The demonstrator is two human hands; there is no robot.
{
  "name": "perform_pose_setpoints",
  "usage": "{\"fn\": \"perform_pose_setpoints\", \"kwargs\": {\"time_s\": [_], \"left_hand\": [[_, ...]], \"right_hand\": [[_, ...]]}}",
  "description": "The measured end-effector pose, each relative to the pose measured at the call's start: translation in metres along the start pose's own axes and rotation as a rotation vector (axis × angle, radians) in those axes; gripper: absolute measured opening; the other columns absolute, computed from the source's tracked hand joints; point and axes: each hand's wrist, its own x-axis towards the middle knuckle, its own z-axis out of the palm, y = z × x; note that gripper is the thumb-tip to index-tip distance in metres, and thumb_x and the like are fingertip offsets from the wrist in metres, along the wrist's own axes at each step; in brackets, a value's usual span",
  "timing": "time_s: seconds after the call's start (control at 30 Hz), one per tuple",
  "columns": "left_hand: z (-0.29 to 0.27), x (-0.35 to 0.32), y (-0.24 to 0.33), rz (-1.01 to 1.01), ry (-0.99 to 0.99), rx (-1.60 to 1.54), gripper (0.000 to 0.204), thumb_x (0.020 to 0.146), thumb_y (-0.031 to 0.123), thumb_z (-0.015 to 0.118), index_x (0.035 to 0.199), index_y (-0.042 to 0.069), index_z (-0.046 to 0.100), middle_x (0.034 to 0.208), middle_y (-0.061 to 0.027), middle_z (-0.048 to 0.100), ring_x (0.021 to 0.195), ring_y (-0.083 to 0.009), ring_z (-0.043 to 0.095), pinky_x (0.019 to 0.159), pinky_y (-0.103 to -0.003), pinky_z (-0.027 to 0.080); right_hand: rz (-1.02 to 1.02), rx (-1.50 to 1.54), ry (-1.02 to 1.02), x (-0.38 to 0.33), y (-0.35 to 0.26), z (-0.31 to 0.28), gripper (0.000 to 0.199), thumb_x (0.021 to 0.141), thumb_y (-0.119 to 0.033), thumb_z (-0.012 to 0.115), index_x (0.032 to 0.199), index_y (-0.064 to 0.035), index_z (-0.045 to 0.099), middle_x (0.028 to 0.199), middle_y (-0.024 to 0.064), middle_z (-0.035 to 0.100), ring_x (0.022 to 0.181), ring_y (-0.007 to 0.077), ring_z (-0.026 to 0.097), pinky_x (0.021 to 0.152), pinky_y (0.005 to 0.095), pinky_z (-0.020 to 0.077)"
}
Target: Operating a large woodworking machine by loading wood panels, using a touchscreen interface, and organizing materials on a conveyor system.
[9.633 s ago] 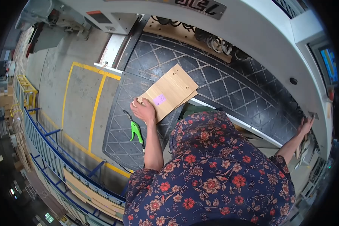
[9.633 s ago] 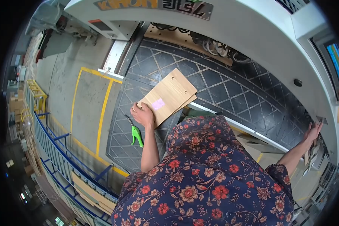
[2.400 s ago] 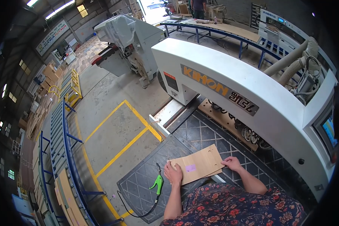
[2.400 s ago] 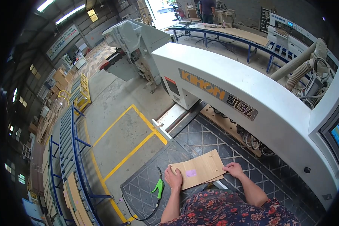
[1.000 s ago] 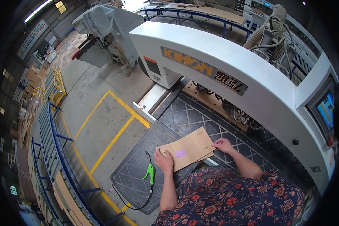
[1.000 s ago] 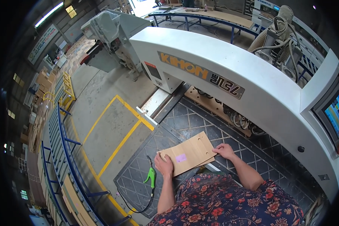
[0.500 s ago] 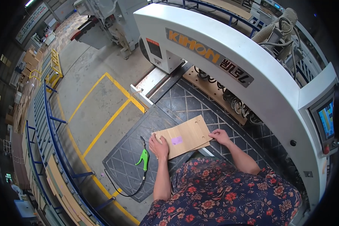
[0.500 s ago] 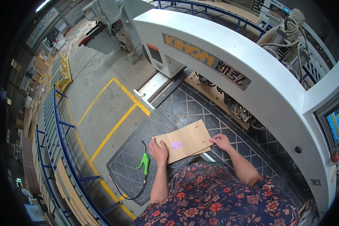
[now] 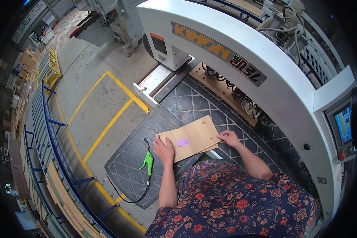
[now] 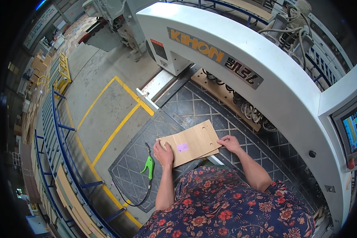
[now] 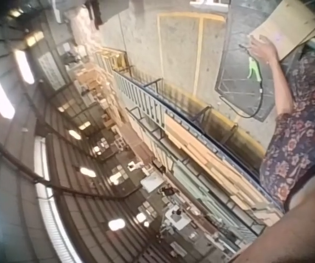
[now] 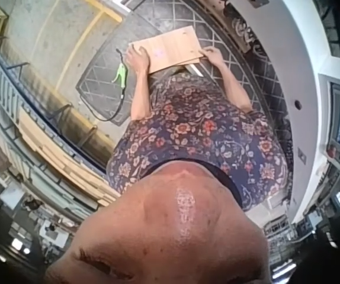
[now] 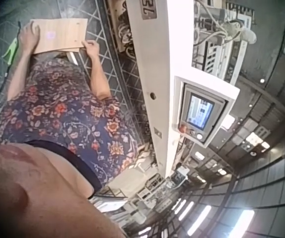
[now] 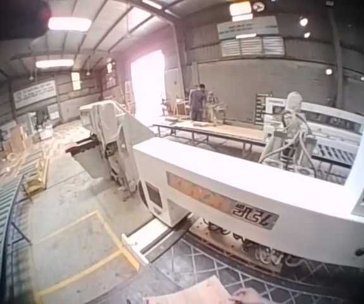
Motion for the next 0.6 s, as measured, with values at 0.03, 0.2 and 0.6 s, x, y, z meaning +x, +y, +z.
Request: {"fn": "perform_pose_setpoints", "kwargs": {"time_s": [0.03,0.2,0.6], "left_hand": [[-0.0001,-0.0001,0.0002,-0.009,-0.005,0.006,0.056,0.094,0.034,0.060,0.140,0.004,0.051,0.137,-0.0204,0.051,0.131,-0.0365,0.047,0.112,-0.047,0.032],[-0.0003,-0.0001,0.0007,0.000,0.003,-0.002,0.056,0.094,0.034,0.060,0.140,0.004,0.051,0.138,-0.0207,0.051,0.131,-0.0364,0.047,0.112,-0.047,0.032],[0.0019,-0.0001,-0.0019,0.009,0.030,0.001,0.053,0.094,0.033,0.060,0.138,0.005,0.053,0.135,-0.0186,0.053,0.129,-0.0359,0.048,0.111,-0.047,0.034]], "right_hand": [[-0.020,0.010,-0.009,0.0004,0.0005,0.0002,0.039,0.080,-0.034,0.086,0.097,-0.0011,0.074,0.081,0.0032,0.072,0.074,0.0100,0.063,0.071,0.0259,0.0510],[0.020,-0.017,0.017,0.0020,0.0023,0.0007,0.038,0.080,-0.033,0.086,0.097,-0.0011,0.074,0.080,0.0032,0.071,0.073,0.0102,0.063,0.070,0.0263,0.0510],[0.009,-0.017,0.020,0.0028,0.0042,0.0012,0.040,0.080,-0.033,0.087,0.099,0.0000,0.072,0.082,0.0043,0.072,0.072,0.0105,0.063,0.069,0.0249,0.0515]]}}
